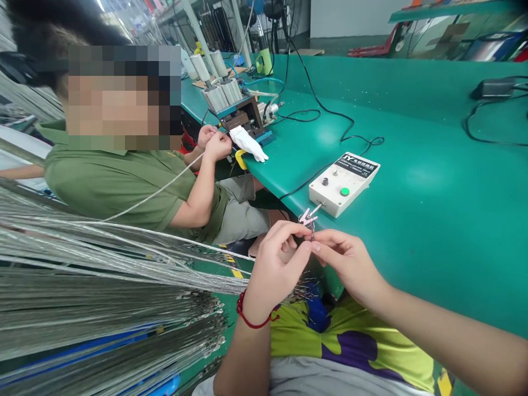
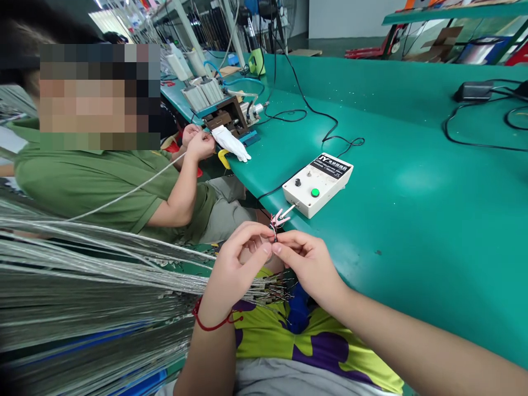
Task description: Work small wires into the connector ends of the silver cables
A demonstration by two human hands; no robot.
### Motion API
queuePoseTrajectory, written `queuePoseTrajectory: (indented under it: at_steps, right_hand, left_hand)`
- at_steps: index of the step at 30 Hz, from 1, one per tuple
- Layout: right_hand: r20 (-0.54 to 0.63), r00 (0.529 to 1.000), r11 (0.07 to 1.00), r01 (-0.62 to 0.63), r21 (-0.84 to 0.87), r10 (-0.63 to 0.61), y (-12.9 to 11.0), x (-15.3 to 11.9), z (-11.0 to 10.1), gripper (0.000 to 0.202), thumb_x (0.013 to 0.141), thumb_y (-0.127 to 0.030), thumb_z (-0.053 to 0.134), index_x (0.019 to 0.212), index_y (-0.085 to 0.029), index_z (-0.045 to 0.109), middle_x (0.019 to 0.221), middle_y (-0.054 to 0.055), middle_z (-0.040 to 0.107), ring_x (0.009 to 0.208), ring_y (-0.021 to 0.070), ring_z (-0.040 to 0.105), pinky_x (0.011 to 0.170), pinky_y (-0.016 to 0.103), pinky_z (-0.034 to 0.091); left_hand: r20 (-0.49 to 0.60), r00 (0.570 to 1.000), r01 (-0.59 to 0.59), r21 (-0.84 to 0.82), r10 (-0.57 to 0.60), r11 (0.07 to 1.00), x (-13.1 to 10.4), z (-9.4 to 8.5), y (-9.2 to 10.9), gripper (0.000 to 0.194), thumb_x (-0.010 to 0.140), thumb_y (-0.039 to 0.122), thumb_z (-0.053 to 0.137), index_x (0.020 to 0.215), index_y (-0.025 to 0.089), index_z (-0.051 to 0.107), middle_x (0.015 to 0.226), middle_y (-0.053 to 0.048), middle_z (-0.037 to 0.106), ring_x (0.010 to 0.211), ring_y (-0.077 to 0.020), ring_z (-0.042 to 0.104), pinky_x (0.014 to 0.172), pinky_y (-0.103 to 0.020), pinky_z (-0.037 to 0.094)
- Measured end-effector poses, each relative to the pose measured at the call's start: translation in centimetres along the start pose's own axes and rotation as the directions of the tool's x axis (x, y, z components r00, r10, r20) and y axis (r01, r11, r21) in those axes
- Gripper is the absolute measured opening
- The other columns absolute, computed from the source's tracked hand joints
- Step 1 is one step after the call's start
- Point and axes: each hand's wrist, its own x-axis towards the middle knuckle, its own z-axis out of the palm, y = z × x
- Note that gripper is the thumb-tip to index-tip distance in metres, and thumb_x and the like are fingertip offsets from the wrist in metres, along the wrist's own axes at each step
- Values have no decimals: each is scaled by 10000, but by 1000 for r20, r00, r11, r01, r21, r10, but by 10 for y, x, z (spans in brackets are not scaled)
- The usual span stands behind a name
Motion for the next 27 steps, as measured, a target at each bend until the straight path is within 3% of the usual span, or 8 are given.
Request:
queuePoseTrajectory:
  at_steps: [4,9,11,15,19,27]
  right_hand:
    - [24,1000,1000,-2,-8,3,-1,-1,0,290,807,-476,928,827,-214,804,704,9,719,582,136,556,565,293,510]
    - [144,989,997,-50,56,42,2,-5,-2,245,843,-439,905,906,-217,825,752,27,760,657,160,622,602,292,471]
    - [211,973,991,-107,82,88,3,-5,-2,264,860,-450,890,946,-210,824,758,33,760,670,160,610,603,290,441]
    - [309,935,960,-232,157,176,3,-5,-2,313,841,-479,903,877,-198,768,705,10,715,600,124,504,580,269,381]
    - [365,905,919,-316,237,217,3,-5,-2,374,790,-432,954,773,-200,661,698,-21,651,638,124,561,635,262,425]
    - [504,835,872,-400,280,221,1,-5,-2,356,807,-408,934,807,-194,650,694,-34,587,611,114,500,608,251,392]
  left_hand:
    - [0,1000,27,-68,-27,997,1,5,1,68,953,198,716,990,212,772,1072,-82,722,960,-229,676,819,-329,532]
    - [156,976,207,-415,-155,886,0,-1,-3,121,941,276,778,857,189,777,1014,-62,660,706,-157,637,653,-315,546]
    - [166,972,225,-472,-165,853,-1,-3,-5,154,929,286,798,816,183,785,995,-70,656,726,-173,649,629,-314,554]
    - [37,989,144,-473,-144,869,-7,-2,-5,101,909,241,817,816,200,822,946,-75,692,859,-220,672,694,-321,566]
    - [-105,987,59,-466,-122,883,-13,6,-1,127,890,148,802,782,214,812,886,-45,696,843,-195,650,740,-312,526]
    - [-218,965,4,-537,-144,843,-19,10,5,189,898,90,752,756,213,768,852,-18,651,807,-163,613,711,-282,488]
